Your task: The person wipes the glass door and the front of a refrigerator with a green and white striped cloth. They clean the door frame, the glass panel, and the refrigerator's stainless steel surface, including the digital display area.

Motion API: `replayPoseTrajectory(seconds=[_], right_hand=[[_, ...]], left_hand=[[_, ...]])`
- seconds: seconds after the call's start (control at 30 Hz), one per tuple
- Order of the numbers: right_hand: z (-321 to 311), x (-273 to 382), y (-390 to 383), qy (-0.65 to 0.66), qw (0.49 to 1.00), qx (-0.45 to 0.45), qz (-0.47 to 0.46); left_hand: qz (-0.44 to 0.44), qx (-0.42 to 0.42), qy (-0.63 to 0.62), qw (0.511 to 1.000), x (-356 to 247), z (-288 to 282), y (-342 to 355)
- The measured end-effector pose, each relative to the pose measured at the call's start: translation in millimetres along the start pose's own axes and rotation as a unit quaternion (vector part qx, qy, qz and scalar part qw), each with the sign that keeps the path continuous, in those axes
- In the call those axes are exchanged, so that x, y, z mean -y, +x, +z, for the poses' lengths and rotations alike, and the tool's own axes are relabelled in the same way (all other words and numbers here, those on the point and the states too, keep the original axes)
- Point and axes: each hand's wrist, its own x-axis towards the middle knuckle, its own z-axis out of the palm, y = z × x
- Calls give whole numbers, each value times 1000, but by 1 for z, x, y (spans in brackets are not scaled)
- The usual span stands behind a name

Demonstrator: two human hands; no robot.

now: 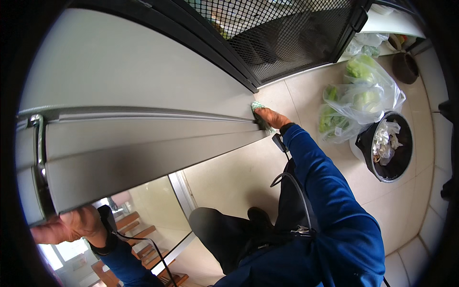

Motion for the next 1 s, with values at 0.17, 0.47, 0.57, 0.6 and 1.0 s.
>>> replayPoseTrajectory(seconds=[0.17,0.47,0.57,0.6,1.0], right_hand=[[25,0,-4,-183,981,-43,-45],[2,85,-20,79,940,-329,49],[-50,155,-44,305,891,-265,210],[-67,181,-49,355,871,-274,201],[-250,398,-36,453,774,-379,-227]], left_hand=[[13,5,36,999,-2,2,3],[140,7,158,977,-2,5,6],[126,-19,172,977,-7,11,4],[124,-25,193,973,-8,12,4],[82,-84,193,974,-24,21,8]])
